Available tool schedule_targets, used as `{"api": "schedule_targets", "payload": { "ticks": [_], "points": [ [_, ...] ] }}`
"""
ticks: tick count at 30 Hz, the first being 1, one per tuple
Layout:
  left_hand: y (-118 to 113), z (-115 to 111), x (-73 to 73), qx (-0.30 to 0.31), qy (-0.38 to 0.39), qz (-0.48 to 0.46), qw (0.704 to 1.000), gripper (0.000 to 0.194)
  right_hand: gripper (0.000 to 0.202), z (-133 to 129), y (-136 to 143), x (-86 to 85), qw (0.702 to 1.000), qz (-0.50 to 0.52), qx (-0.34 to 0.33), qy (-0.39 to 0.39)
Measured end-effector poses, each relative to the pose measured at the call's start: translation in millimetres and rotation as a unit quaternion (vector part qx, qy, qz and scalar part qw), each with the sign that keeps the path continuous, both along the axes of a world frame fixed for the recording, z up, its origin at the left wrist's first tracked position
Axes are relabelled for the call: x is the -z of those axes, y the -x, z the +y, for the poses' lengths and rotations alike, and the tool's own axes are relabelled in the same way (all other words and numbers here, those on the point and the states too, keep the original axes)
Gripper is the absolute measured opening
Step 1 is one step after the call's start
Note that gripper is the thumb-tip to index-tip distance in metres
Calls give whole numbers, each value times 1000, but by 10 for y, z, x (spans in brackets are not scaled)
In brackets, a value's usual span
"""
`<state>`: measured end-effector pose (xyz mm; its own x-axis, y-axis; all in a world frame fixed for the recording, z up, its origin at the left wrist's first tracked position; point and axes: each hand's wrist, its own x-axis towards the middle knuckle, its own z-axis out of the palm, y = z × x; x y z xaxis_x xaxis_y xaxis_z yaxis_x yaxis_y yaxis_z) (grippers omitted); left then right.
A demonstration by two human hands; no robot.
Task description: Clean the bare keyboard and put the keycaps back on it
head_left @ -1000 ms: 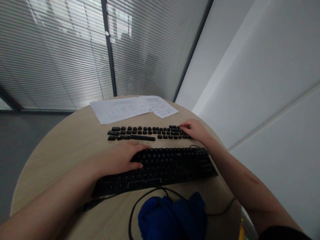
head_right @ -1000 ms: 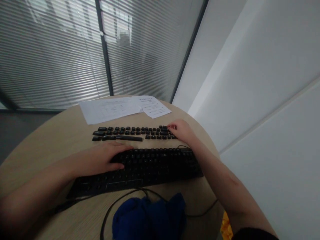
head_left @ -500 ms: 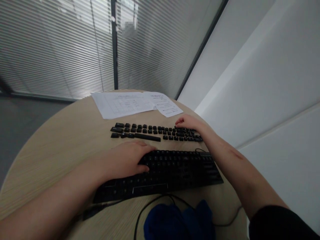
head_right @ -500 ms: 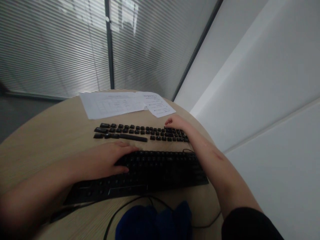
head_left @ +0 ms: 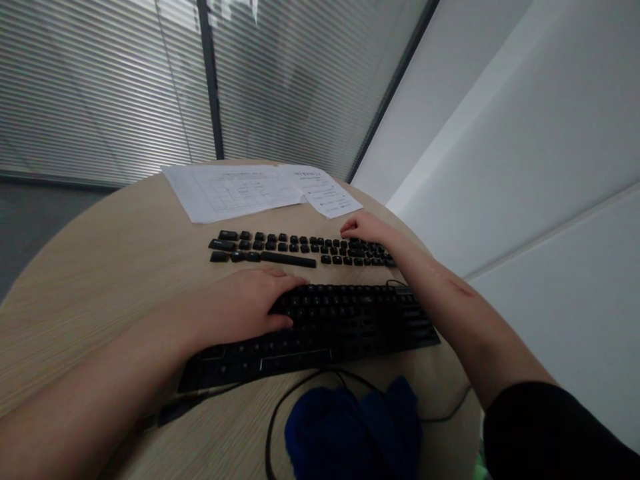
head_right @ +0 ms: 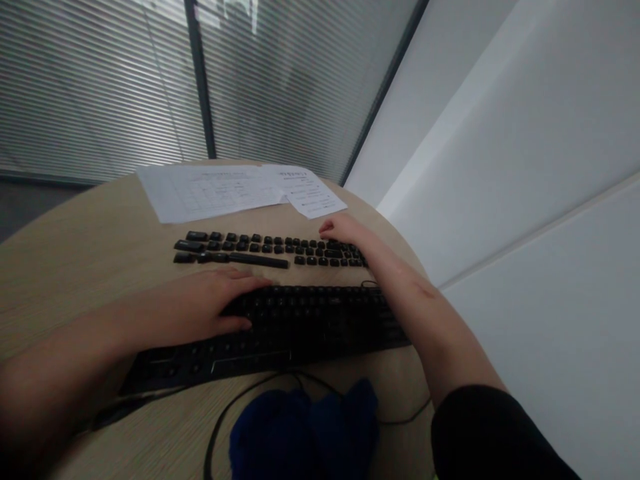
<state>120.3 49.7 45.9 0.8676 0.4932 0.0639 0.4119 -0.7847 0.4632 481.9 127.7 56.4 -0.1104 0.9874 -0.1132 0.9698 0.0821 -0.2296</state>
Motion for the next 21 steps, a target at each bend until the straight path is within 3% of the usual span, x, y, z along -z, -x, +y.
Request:
{"api": "schedule_targets", "payload": {
  "ticks": [7,12,16,21],
  "points": [
    [-6,-4,-49,-14,12,45,999,65,16,88,152,-16,1000,-3,-14,-28],
    [-2,-3,-24,-14,17,35,999,67,17,0,175,-218,995,-2,1,-100],
    [2,-7,-11,-18,11,37,999,66,28,-559,45,-357,979,38,30,-198],
    [15,-31,2,-16,4,29,999,65,22,-1589,-18,-201,967,107,-23,-231]
  ]
}}
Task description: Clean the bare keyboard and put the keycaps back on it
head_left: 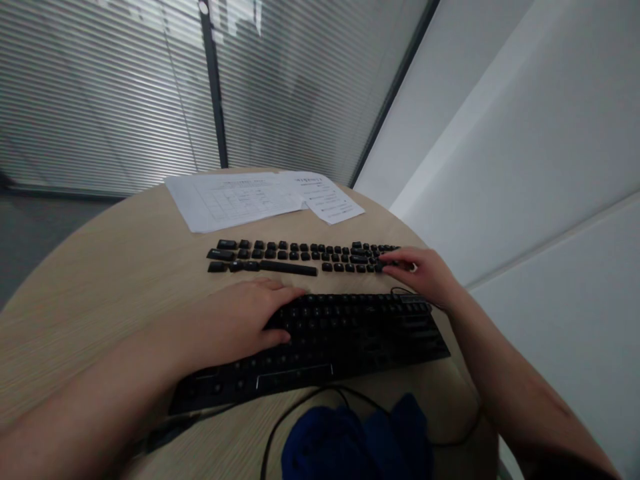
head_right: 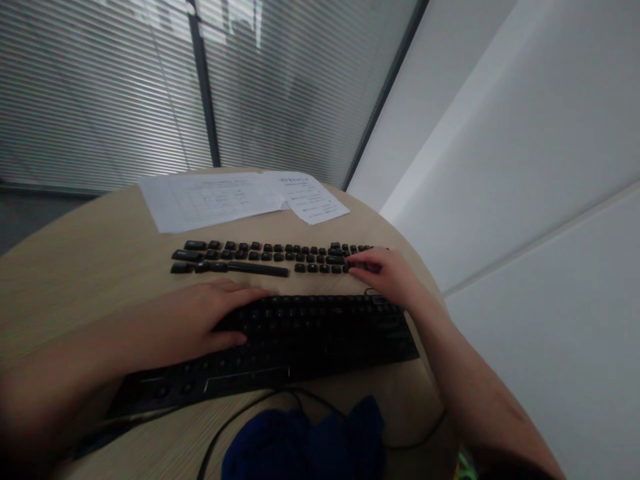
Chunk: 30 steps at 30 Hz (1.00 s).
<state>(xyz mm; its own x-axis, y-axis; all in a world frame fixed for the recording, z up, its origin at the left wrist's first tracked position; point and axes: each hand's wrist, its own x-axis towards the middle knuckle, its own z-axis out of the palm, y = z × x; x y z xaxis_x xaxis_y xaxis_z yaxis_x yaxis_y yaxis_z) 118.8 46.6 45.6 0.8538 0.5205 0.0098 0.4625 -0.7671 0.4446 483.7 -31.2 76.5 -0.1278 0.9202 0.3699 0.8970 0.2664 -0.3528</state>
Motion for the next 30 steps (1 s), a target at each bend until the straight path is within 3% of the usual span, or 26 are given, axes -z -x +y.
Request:
{"api": "schedule_targets", "payload": {
  "ticks": [2,5,13,22,30],
  "points": [
    [10,2,18,8,-10,-4,1000,64,20,-281,62,106,1000,8,-19,-16],
    [27,24,51,28,-23,-7,999,62,12,-468,204,235,997,15,-75,-21],
    [70,59,125,22,-29,-8,999,66,9,-428,393,382,986,-36,-163,18],
    [86,75,171,20,-26,-1,999,68,8,-437,374,360,984,-34,-172,32],
    [54,50,92,22,-17,-2,1000,65,9,-463,433,345,985,-26,-162,52]
  ]
}}
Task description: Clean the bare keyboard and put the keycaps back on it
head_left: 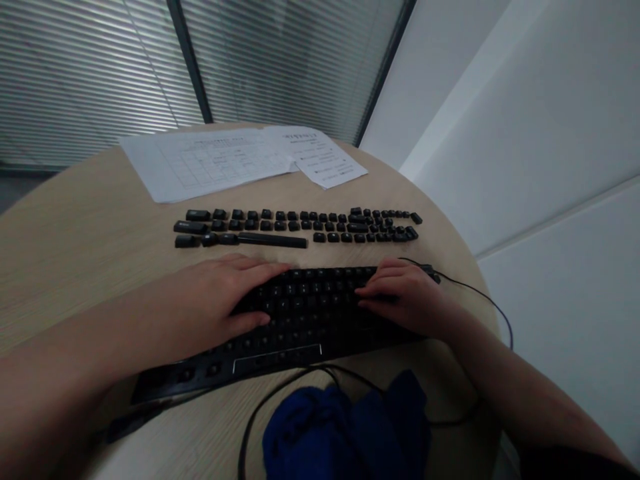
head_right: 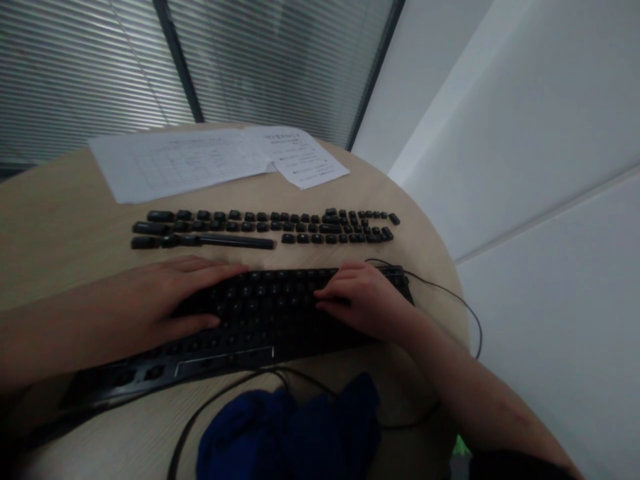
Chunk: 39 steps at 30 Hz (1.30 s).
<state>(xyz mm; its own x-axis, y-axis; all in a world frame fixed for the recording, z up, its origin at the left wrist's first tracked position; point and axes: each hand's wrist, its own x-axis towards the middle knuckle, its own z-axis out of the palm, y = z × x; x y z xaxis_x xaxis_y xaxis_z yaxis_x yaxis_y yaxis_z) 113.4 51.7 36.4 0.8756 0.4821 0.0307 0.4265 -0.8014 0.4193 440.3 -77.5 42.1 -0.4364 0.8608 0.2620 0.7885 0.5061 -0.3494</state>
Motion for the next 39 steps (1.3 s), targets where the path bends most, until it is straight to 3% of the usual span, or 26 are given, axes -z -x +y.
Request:
{"api": "schedule_targets", "payload": {
  "ticks": [14,31,39],
  "points": [
    [0,-14,10,0,-8,16,1000,64,9,-4,-3,-36,999,-24,18,35],
    [2,-116,-117,-10,-14,39,999,58,12,-64,15,-63,995,-93,9,-16],
    [36,-1,65,2,-11,3,1000,68,17,-89,9,-77,991,-127,16,-39]
  ]
}}
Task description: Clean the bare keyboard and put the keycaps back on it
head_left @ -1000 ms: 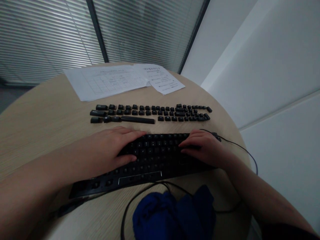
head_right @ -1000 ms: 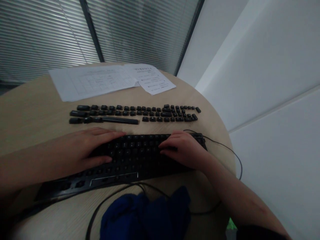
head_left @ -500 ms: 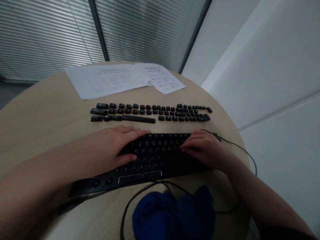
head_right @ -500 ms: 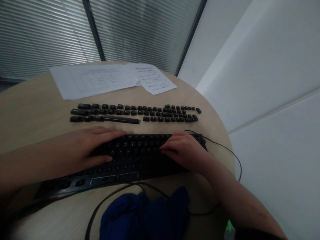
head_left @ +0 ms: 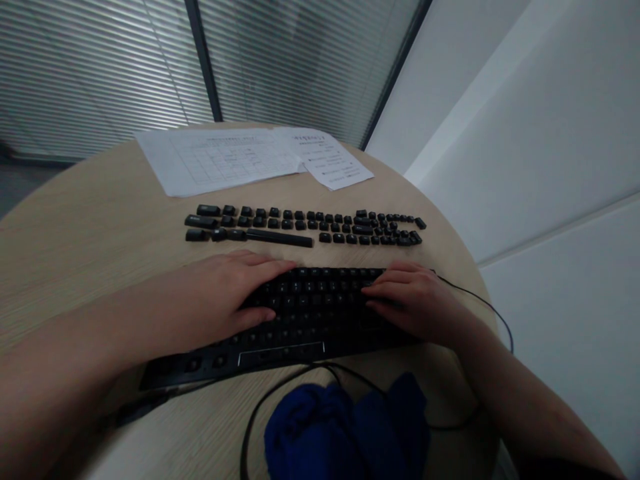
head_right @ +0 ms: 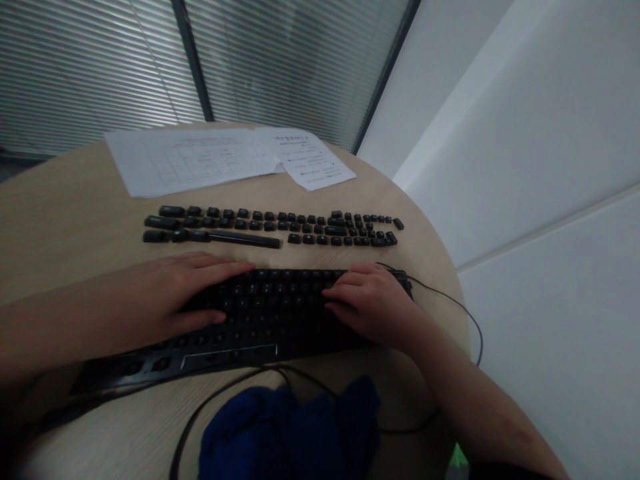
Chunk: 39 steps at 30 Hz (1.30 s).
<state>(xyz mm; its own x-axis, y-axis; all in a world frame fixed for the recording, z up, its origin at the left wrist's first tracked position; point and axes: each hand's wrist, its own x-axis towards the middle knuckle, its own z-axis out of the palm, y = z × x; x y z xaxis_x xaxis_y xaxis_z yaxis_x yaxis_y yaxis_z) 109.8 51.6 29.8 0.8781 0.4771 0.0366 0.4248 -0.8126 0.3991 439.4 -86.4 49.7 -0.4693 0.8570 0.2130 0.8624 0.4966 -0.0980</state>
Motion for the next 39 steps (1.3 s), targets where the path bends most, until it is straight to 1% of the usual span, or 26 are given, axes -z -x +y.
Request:
{"api": "schedule_targets", "payload": {
  "ticks": [2,4,8,11,13,15,18,22,25,29,33,39],
  "points": [
    [4,25,40,4,-2,-6,1000,67,19,-5,3,-14,1000,-11,-3,1],
    [3,23,39,5,-5,-7,1000,66,19,-11,11,-26,1000,-27,-4,-7],
    [-13,-49,-60,-4,-15,16,1000,61,19,-21,22,-40,998,-52,-6,-22],
    [-29,-108,-143,-10,-18,28,999,57,20,-16,19,-36,999,-43,-5,-17],
    [-37,-123,-167,-5,-15,28,999,57,20,-9,14,-27,999,-32,-4,-13],
    [-41,-111,-161,-7,-11,27,1000,58,19,-3,8,-18,1000,-25,-3,-8],
    [-38,-61,-108,-4,-2,19,1000,64,19,-6,5,-14,1000,-24,-1,-6],
    [-26,0,-24,1,8,8,1000,68,20,-32,32,-37,997,-65,-4,-33],
    [-18,15,9,0,9,1,1000,69,20,-52,73,-69,993,-98,0,-58],
    [-8,21,14,5,3,0,1000,69,19,-68,119,-97,988,-136,12,-69],
    [1,26,6,7,-9,18,1000,70,17,-70,126,-85,984,-164,14,-72],
    [0,23,-22,14,-10,16,1000,68,13,-46,100,-11,990,-121,-1,-70]
  ]
}}
